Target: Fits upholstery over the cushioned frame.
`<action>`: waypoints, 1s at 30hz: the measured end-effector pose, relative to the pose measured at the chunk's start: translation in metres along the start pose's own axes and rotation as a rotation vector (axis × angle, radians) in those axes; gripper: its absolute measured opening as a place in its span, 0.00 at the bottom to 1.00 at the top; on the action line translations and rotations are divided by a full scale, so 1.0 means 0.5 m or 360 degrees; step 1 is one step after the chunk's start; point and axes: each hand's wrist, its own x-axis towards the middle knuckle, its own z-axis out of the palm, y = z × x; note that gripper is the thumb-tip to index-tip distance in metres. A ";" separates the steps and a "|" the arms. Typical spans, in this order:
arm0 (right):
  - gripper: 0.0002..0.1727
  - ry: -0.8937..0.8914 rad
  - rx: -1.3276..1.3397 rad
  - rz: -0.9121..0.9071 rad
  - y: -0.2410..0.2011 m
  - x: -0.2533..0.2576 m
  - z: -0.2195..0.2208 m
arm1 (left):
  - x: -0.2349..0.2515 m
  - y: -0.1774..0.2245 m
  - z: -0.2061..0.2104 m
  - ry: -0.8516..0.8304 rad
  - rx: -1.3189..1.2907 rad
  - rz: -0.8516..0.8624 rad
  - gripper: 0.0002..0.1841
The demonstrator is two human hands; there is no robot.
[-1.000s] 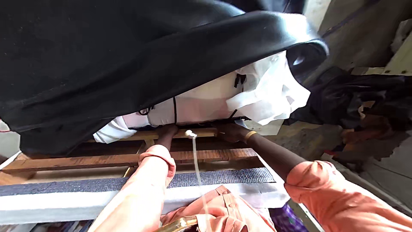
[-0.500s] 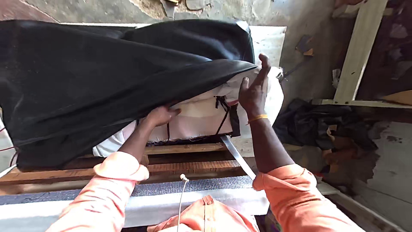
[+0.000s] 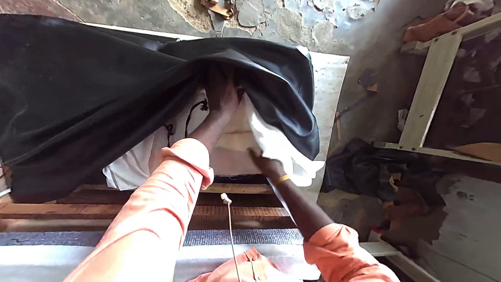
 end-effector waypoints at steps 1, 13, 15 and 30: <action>0.33 0.0202 -0.0030 0.0056 0.012 0.024 -0.052 | 0.009 0.026 -0.009 0.0013 -0.0084 -0.0091 0.37; 0.33 0.0795 -0.0454 -0.0105 -0.003 0.115 -0.487 | -0.017 0.099 -0.156 -0.0846 0.0453 0.0069 0.35; 0.32 0.0815 -0.0279 -0.0067 -0.020 0.046 -0.437 | -0.050 0.109 -0.187 -0.0771 0.0299 0.0344 0.27; 0.34 0.0601 0.0362 -0.0421 0.064 0.074 -0.009 | 0.141 0.262 -0.083 -0.0374 -0.0284 0.0450 0.24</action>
